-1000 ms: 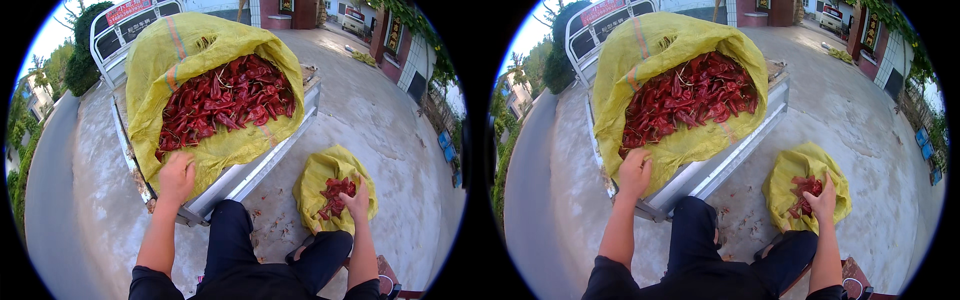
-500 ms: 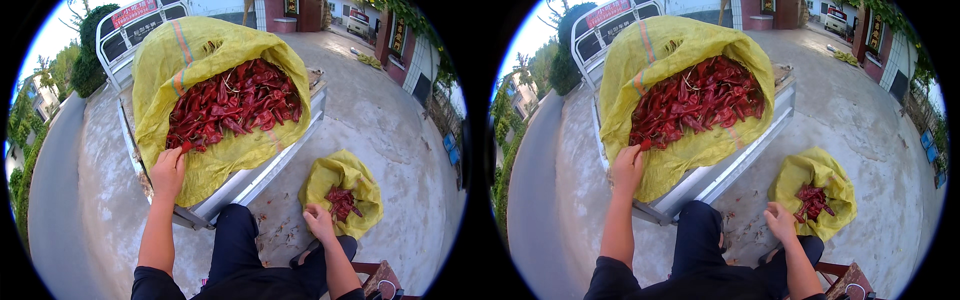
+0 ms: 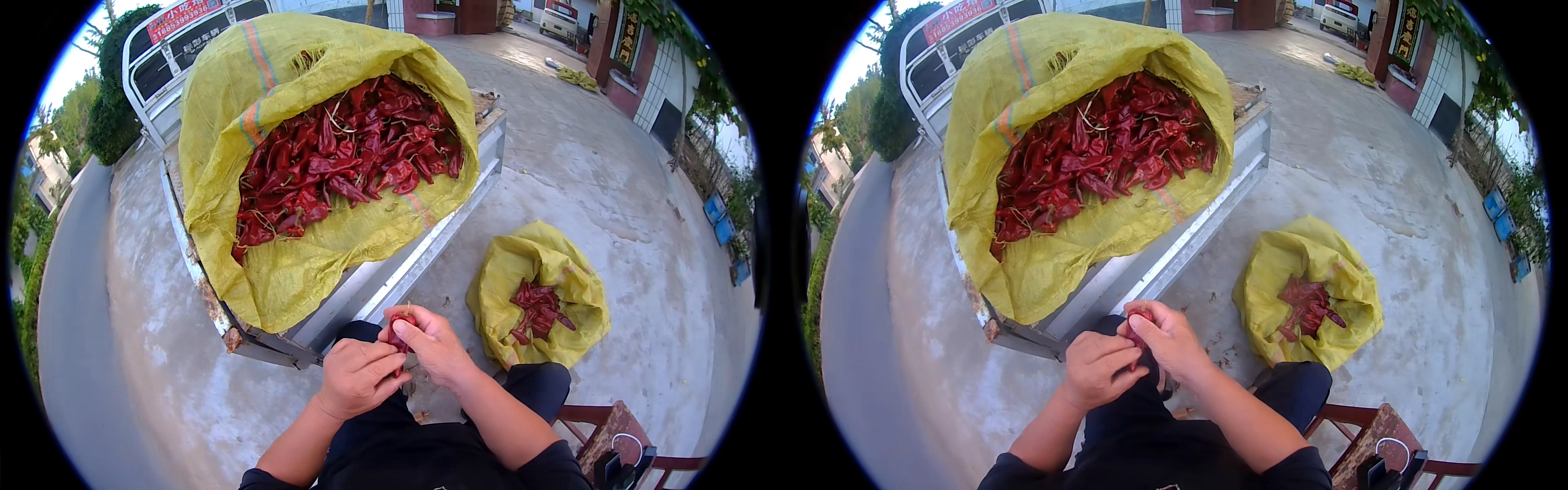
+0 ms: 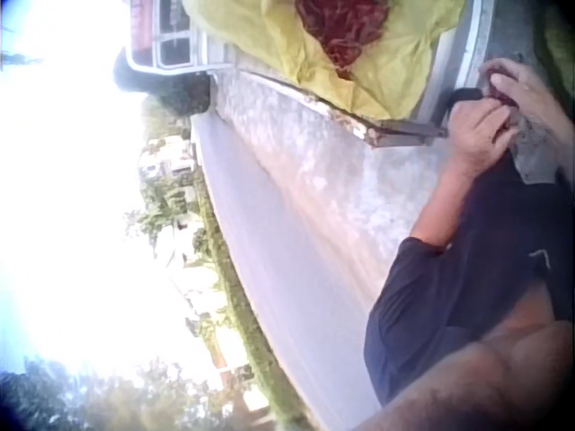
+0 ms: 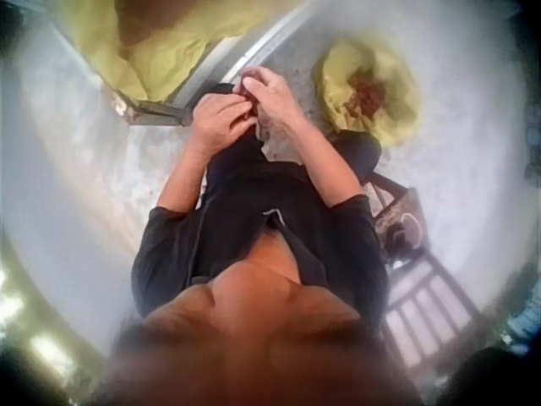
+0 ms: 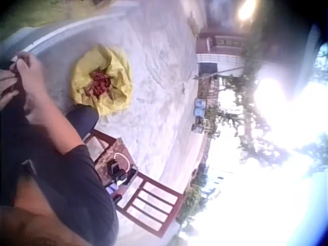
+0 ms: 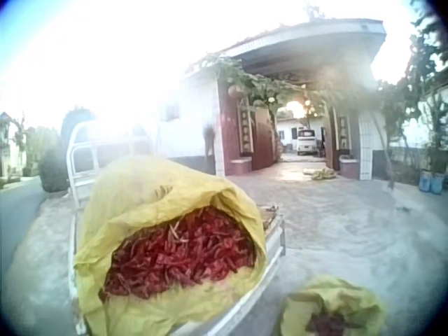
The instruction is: The person sits on a low stool and removes stems from dried red chilies by hand. They pick chilies from a large yellow sack on a truck bed, pull off the stems, and drop the chilies into a smaller yellow sack on the ground.
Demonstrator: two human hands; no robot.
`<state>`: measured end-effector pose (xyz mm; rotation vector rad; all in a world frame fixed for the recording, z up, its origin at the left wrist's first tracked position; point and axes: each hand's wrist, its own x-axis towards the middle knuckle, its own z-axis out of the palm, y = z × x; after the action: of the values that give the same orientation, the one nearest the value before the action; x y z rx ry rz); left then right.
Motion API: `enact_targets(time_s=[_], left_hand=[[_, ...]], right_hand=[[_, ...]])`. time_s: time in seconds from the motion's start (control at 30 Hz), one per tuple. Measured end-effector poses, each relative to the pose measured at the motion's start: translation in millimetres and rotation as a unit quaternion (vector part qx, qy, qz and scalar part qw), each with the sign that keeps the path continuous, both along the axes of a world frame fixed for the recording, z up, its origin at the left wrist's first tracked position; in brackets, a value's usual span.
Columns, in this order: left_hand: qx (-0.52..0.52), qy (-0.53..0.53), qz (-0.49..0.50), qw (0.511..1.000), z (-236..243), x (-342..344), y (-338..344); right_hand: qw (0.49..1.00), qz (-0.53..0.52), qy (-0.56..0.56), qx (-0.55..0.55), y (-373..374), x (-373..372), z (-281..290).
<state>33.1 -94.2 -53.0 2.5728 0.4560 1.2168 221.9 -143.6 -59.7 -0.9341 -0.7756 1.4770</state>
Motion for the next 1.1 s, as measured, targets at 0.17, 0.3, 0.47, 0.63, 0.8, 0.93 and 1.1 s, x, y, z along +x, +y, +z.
enact_targets(time_s=[0.17, 0.3, 0.47, 0.63, 0.8, 0.93, 1.1], left_hand=[[-0.375, -0.125, -0.004, 0.919, -9.1, 10.6, 11.8], [-0.430, -0.060, -0.171, 0.884, -12.8, 12.4, 28.5], [-0.392, -0.009, -0.167, 0.904, -8.8, 12.7, 30.5], [-0.547, -0.166, -0.177, 0.801, -30.2, 23.0, 10.2], [-0.654, -0.323, -0.183, 0.659, -41.5, 40.2, -7.2], [-0.685, -0.337, -0.214, 0.609, -40.2, 44.6, -9.7], [-0.714, -0.263, -0.234, 0.605, -35.5, 42.2, 2.3]], right_hand=[[0.977, 0.058, -0.197, 0.048, -17.2, 15.1, 11.9], [0.938, 0.104, -0.320, 0.082, -19.1, 21.1, 19.8], [0.926, 0.137, -0.347, 0.055, -20.4, 26.3, 20.3], [0.905, 0.083, -0.390, 0.150, -18.7, 22.5, 6.9], [0.896, -0.027, -0.397, 0.196, -23.0, 7.7, -5.3], [0.919, -0.038, -0.363, 0.145, -29.7, 4.5, -7.1], [0.970, 0.016, -0.221, 0.102, -37.5, 12.4, -18.4]])
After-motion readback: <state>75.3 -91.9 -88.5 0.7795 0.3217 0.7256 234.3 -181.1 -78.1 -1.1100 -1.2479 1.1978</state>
